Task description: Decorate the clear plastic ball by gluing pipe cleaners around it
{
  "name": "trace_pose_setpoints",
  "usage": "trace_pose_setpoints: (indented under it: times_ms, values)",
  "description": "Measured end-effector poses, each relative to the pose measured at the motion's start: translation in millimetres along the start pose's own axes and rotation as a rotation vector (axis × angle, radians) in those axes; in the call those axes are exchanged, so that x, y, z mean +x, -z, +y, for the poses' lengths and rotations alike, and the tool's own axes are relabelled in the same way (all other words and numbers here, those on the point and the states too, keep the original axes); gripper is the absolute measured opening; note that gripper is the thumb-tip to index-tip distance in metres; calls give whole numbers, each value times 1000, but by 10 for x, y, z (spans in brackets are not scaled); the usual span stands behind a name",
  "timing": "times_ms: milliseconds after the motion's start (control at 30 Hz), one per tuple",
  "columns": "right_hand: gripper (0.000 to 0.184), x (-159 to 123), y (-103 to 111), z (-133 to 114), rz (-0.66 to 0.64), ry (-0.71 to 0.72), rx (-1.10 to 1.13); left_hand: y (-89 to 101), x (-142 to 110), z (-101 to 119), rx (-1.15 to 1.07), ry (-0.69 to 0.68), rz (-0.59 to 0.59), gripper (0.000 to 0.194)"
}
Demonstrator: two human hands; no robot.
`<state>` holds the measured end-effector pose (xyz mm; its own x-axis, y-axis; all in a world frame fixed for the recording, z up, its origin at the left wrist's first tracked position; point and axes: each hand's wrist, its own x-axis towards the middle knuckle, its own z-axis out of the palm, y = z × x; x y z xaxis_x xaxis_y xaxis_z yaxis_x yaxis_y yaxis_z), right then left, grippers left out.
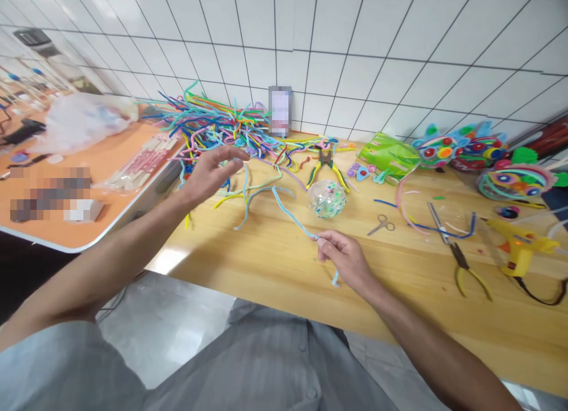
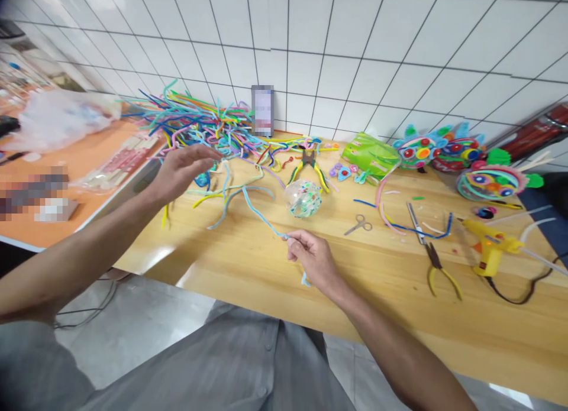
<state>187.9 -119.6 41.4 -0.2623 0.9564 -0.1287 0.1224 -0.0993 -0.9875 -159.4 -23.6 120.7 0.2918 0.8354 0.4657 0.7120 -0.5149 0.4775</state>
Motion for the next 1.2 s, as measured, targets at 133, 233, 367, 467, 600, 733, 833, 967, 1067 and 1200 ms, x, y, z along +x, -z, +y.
trace_pose_setpoints:
  times_ms: [133,233,367,467,600,733,833,967,1067,1200]
  values:
    - [30,11,8,-34,-6,-21,-9,-295,-185,643,189,-426,-174,45]
    - [32,-33,92,-149,-27,-22,-64,-567,-326,819,319,-494,-415,30]
    - [28,-167,345,-365,-69,89,-363,-744,-426,758,301,-363,-533,30]
    - [29,-287,565,-433,-81,164,-577,-794,-467,760,212,-292,-567,25]
    - [29,-407,862,-375,-61,200,-720,-914,-483,875,30,-250,-655,27]
    - [29,-474,1215,-353,60,233,-864,-1080,-459,947,-124,-216,-684,34]
    - [31,-521,1459,-384,125,264,-938,-1165,-449,945,-165,-214,-680,35]
    - [33,-544,1664,-339,122,341,-1005,-1214,-455,950,-203,-153,-699,33]
    - [37,-479,1745,-252,213,397,-1072,-1249,-443,1006,-327,-23,-701,33]
    - [35,-371,1736,-284,413,449,-1167,-1359,-405,1125,-574,211,-721,41]
